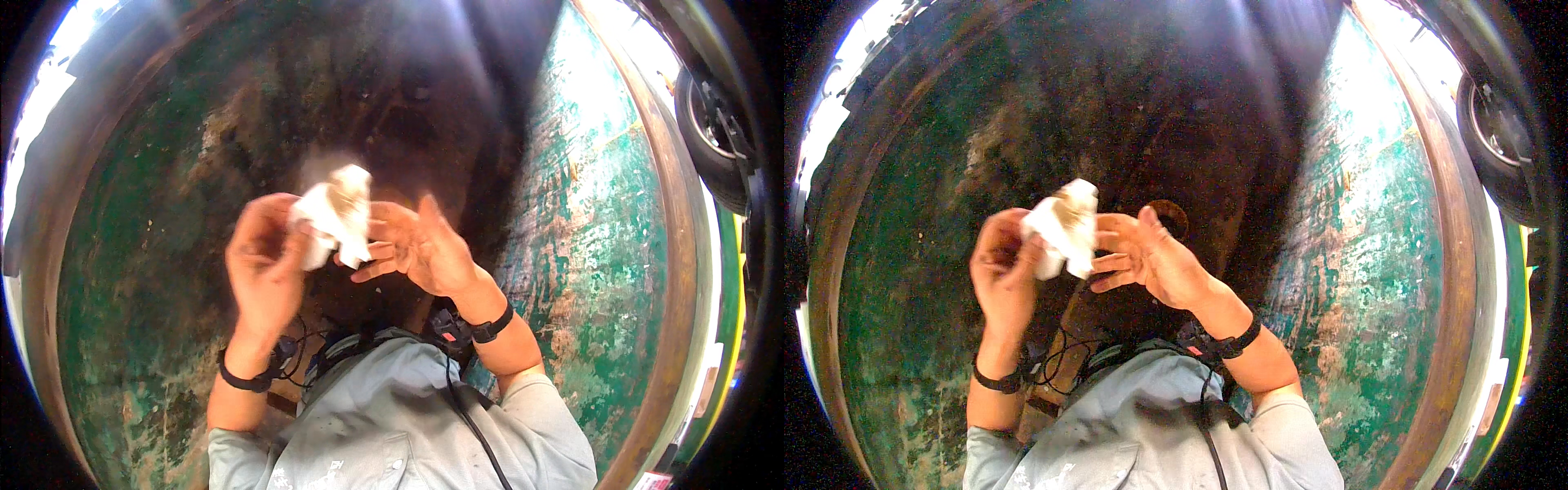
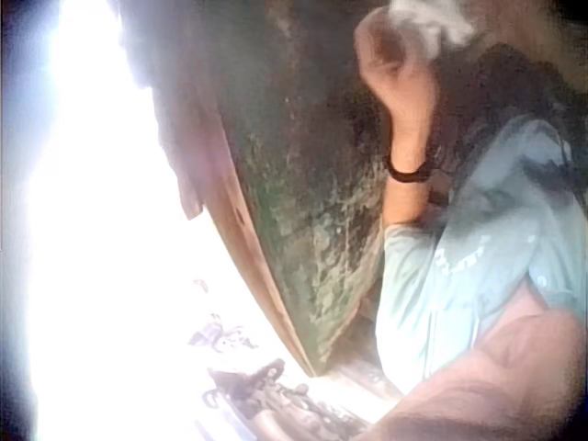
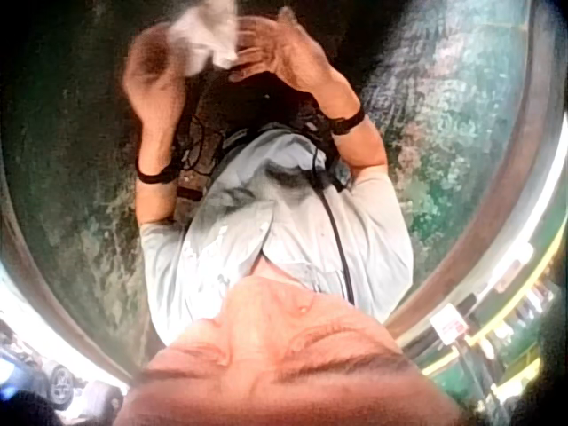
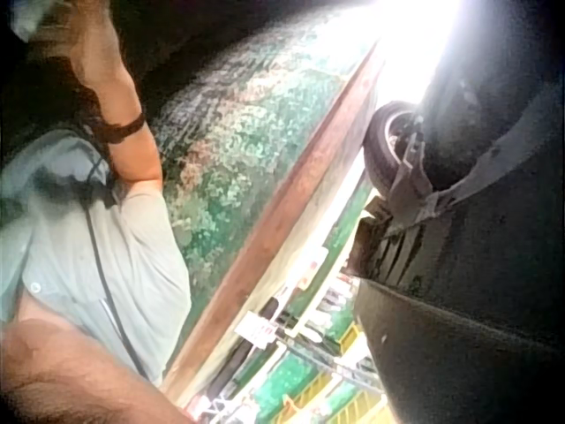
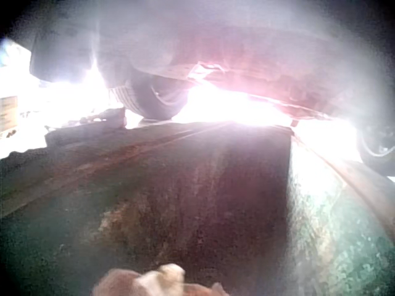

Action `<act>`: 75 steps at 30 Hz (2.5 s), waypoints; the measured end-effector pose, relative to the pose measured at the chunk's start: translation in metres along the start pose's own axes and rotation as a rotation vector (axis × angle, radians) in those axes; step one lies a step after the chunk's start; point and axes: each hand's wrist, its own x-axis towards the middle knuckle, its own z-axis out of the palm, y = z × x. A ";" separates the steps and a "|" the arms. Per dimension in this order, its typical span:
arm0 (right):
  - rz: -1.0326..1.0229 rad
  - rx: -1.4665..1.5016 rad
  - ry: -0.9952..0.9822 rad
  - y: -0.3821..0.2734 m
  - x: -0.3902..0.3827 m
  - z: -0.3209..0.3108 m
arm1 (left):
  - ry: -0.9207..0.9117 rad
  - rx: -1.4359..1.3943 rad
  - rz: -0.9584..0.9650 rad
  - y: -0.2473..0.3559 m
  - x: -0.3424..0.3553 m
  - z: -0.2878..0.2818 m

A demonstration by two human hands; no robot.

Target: The person wipes their hands with a cloth, unpacks a new oil filter, lubricates its gasket with oil, wipes the mounting area on the vehicle, and then uses a ratchet to tighten the drain plug.

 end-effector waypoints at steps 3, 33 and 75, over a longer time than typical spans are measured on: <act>-0.018 0.113 -0.069 -0.018 -0.009 0.009 | 0.203 -0.010 0.049 0.002 0.012 -0.020; -0.249 -1.014 -0.081 -0.032 0.002 0.011 | -0.561 -0.334 -0.557 -0.026 -0.001 0.007; -0.288 0.299 0.230 0.020 0.001 0.013 | -0.284 -0.379 -0.361 -0.022 -0.032 0.039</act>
